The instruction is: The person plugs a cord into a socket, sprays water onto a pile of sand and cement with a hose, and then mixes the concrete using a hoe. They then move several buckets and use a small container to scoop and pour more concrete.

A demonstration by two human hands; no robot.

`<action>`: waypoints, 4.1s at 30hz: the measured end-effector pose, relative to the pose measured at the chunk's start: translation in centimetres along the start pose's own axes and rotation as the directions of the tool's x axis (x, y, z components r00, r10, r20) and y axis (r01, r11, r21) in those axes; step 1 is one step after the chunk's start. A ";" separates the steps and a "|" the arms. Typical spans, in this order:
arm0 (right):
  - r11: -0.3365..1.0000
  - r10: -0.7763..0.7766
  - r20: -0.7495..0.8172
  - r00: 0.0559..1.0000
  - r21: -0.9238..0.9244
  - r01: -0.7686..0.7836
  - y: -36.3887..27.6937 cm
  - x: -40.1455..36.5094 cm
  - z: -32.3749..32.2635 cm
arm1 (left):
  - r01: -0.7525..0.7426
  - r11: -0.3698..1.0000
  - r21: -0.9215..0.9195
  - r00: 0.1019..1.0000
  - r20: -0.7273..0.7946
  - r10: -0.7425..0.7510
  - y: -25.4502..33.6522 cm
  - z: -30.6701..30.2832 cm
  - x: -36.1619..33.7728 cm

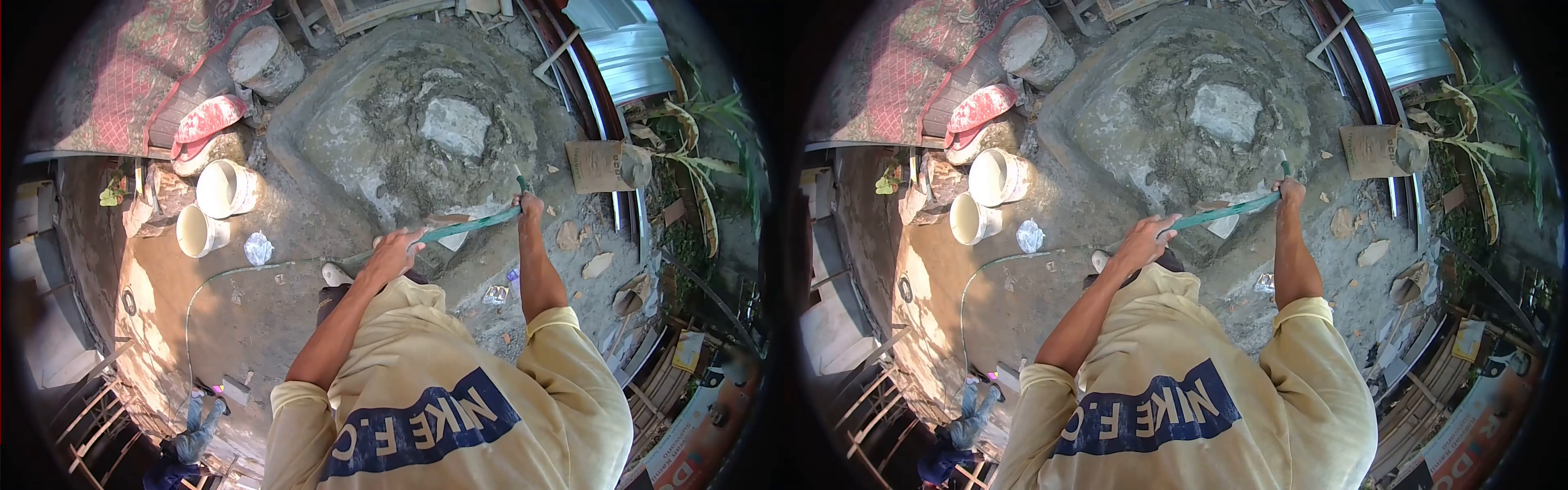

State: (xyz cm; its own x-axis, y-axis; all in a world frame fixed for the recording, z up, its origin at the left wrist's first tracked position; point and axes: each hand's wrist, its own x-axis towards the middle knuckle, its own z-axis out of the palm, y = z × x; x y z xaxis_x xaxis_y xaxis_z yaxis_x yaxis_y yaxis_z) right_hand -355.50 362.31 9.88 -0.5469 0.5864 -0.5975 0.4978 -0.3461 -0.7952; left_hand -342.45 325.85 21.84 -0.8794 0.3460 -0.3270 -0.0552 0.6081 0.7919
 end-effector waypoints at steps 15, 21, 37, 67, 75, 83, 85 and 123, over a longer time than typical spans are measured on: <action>0.979 -0.195 -0.015 0.981 0.062 0.196 -7.2 1.3 2.1 | -0.116 0.993 -0.024 0.990 -0.078 0.113 2.9 -0.7 4.2; 0.995 -0.104 -0.013 0.994 0.003 0.104 -4.0 0.8 1.8 | -0.137 0.990 0.024 0.983 -0.121 0.139 1.8 -1.1 2.4; 0.970 -0.244 0.082 0.966 0.012 0.244 -7.7 4.2 4.3 | -0.097 0.995 -0.032 0.993 -0.076 0.094 3.1 -1.1 5.7; 0.928 -0.271 0.533 0.802 -0.075 0.364 -9.5 -0.4 22.8 | 0.052 0.991 -0.120 0.915 -0.391 -0.095 0.2 -4.3 1.8; 0.903 -0.394 0.462 0.795 0.031 0.429 -12.3 1.1 23.8 | 0.079 0.989 -0.129 0.888 -0.441 -0.128 -0.6 -3.8 5.6; 0.909 -0.358 0.485 0.798 -0.014 0.416 -11.8 0.8 24.2 | 0.074 0.977 -0.198 0.916 -0.373 -0.145 -0.4 -4.8 4.6; 0.933 -0.293 0.525 0.799 -0.025 0.359 -9.8 1.1 24.5 | 0.067 0.990 -0.127 0.898 -0.424 -0.115 -1.0 -4.2 2.9; 0.966 -0.111 0.609 0.785 -0.121 0.230 12.8 -2.6 19.2 | 0.259 0.927 -0.273 0.841 -0.408 -0.355 -7.6 -1.9 -10.8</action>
State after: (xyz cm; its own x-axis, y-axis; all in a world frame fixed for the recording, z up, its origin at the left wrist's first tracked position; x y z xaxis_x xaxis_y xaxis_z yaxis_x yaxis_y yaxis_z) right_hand -360.60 342.28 -0.69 -0.8948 0.0524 -0.4434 0.4361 -0.1106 -0.8931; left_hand -333.43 316.10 20.30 -0.9129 -0.2170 -0.3457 -0.4080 0.4580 0.7898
